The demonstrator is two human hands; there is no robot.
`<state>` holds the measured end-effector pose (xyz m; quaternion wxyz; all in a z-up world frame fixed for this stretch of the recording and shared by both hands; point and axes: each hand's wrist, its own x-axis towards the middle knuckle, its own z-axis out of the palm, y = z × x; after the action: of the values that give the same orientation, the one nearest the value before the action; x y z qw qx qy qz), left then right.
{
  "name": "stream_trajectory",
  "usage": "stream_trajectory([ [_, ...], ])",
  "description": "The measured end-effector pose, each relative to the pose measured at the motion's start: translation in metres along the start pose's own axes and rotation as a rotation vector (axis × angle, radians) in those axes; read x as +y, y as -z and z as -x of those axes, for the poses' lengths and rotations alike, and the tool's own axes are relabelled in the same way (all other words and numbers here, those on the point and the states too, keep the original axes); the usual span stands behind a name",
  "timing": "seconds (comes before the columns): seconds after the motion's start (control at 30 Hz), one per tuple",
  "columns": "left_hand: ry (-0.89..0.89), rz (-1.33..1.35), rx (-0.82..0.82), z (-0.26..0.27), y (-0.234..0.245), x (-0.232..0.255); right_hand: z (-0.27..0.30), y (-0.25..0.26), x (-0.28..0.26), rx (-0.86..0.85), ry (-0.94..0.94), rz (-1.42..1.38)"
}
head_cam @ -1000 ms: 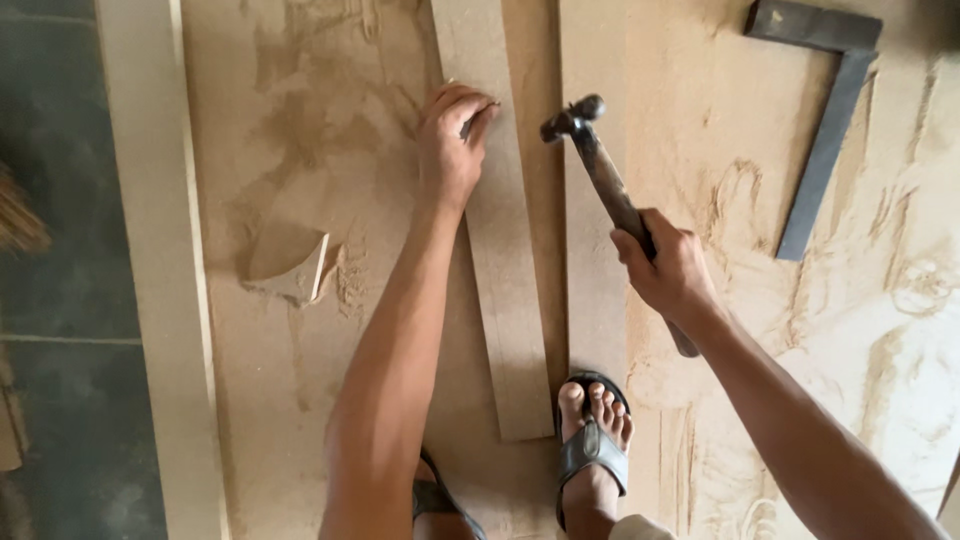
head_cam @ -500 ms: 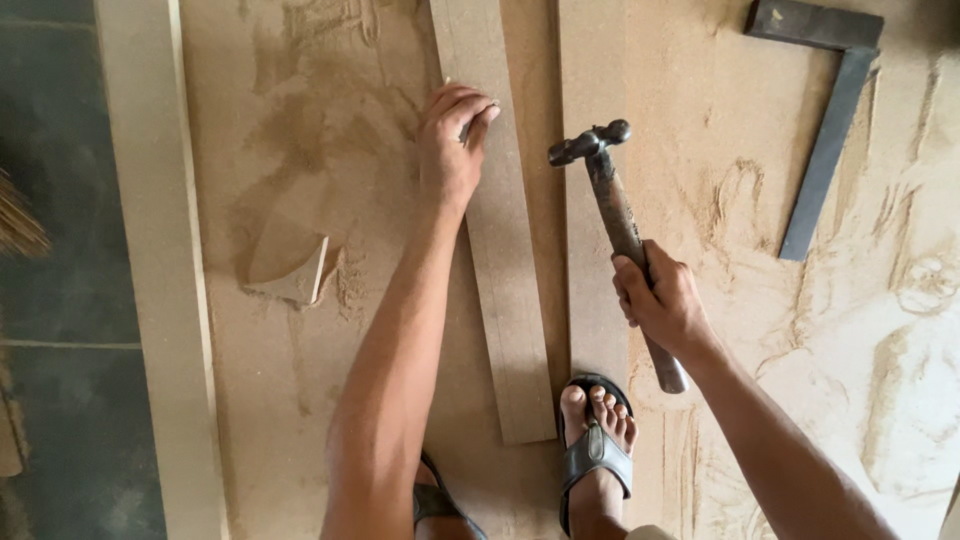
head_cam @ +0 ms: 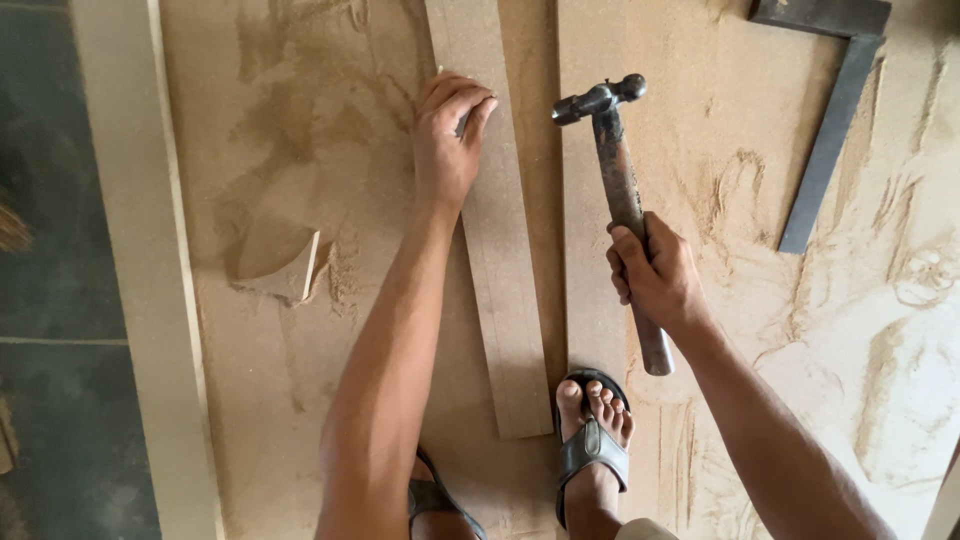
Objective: The person hammers nails into a wooden board to secure it, applies glue to the board with their fingers, and then presses it onto a larger wooden surface.
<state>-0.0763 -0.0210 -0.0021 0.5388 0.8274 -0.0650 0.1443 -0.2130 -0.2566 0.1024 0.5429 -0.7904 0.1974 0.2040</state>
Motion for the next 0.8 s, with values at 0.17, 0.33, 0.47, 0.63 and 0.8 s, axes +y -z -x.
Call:
stream_trajectory([
  [0.17,-0.015,-0.038,-0.015,0.002,0.001,0.002,-0.001,0.001,-0.004,0.005,-0.017,0.027],
  [0.33,-0.098,-0.082,0.024,0.004,-0.002,-0.004,-0.004,0.0,-0.002,0.009,0.032,0.191],
  [0.47,-0.071,-0.051,0.006,0.007,-0.004,-0.006,-0.009,0.002,0.003,0.045,0.164,0.323],
  [0.63,-0.12,-0.127,0.02,0.011,-0.005,-0.005,-0.014,-0.005,-0.001,-0.03,0.434,0.391],
  [0.8,-0.078,-0.16,0.016,0.009,-0.005,-0.004,-0.01,-0.023,-0.016,-0.04,0.241,0.491],
])
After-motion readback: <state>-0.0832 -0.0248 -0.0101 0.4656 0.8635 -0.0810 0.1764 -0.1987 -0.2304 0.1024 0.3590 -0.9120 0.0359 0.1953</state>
